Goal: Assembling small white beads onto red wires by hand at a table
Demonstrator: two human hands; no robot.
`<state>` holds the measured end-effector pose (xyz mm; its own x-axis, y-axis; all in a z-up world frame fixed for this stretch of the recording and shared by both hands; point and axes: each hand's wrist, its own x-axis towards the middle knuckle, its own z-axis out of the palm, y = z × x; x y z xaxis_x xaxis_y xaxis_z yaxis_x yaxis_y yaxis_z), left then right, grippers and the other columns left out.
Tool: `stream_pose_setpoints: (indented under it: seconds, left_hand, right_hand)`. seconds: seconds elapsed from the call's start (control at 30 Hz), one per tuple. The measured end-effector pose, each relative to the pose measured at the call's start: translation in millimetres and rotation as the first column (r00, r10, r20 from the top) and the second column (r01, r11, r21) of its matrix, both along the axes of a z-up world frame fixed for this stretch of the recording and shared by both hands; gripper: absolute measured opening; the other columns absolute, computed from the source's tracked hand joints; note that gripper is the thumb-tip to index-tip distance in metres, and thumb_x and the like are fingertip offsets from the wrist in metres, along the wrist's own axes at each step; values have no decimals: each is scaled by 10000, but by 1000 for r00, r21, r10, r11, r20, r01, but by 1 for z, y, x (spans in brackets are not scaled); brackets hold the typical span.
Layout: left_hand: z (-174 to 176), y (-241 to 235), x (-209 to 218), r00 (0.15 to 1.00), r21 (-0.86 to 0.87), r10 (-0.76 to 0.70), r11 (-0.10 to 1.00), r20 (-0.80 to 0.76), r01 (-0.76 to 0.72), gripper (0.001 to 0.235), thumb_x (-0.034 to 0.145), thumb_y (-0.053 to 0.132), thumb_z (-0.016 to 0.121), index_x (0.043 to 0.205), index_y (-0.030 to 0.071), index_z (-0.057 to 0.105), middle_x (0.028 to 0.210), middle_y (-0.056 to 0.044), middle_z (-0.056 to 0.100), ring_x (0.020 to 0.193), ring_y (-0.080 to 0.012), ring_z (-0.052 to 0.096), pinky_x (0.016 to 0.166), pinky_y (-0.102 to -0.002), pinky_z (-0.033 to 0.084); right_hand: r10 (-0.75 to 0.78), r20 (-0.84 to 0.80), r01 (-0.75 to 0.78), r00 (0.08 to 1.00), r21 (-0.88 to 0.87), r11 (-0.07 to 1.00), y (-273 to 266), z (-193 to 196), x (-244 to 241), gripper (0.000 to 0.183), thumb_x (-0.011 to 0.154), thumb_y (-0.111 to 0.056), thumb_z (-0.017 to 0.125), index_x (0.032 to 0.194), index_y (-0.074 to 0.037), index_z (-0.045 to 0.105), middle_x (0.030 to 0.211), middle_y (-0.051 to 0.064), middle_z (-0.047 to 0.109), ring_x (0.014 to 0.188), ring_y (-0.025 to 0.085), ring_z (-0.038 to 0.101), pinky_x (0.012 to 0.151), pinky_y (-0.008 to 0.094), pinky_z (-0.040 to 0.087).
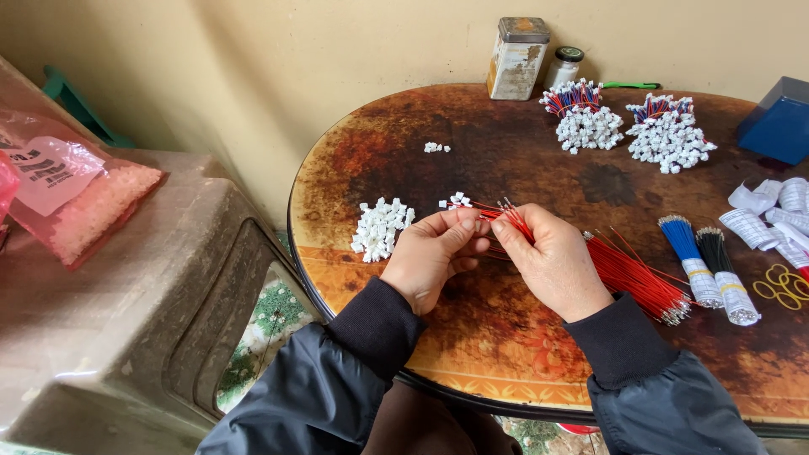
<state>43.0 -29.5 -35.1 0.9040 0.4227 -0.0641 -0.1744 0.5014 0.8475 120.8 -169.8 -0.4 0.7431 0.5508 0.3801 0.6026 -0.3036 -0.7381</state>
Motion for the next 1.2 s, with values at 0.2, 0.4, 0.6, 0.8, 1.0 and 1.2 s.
stream_pose_setpoints:
  seconds: [0.2,0.4,0.6,0.8,1.0,1.2]
  left_hand:
    - [-3,-4,0,1000,143,10,990,-17,-7,186,903,175,697,1005,22,673,893,-120,726,719,-158,714,562,-221,590]
    - [-9,-3,4,1000,178,14,984,10,-15,165,925,177,664,981,21,659,879,-125,708,710,-174,702,561,-246,592]
    - [-10,-3,5,1000,71,-16,997,22,15,147,956,142,609,1001,3,626,884,-138,695,719,-185,704,579,-258,599]
    - [-2,1,0,1000,-72,5,997,30,-3,158,958,135,603,1047,4,607,934,-121,701,770,-175,712,654,-270,611]
    - [-10,5,4,999,-147,-18,989,39,24,205,945,149,631,1099,14,619,994,-142,716,795,-183,724,679,-277,621]
    - [-8,3,3,999,-141,-18,990,32,23,211,947,141,624,1110,7,622,1007,-151,718,800,-182,724,686,-270,622]
  right_hand:
    - [39,4,-39,999,-30,999,0,6,-3,173,937,-254,651,906,-92,705,602,131,629,647,208,613,624,370,505]
    - [81,-21,-81,997,-3,997,2,3,0,160,927,-253,665,899,-97,691,591,75,637,640,166,589,630,348,518]
    - [67,-53,-66,996,25,998,2,1,0,124,911,-212,690,915,-90,710,629,82,666,665,131,580,653,318,513]
    - [28,-19,-28,999,-9,1000,0,0,-1,141,891,-211,698,925,-75,717,638,125,667,658,174,611,647,342,510]
    - [46,-11,-47,999,-23,999,0,11,-12,165,906,-206,673,926,-49,720,632,136,670,637,171,600,624,334,512]
    - [33,24,-32,999,-33,999,-1,6,-8,160,896,-213,684,928,-63,727,646,155,670,649,193,633,617,339,510]
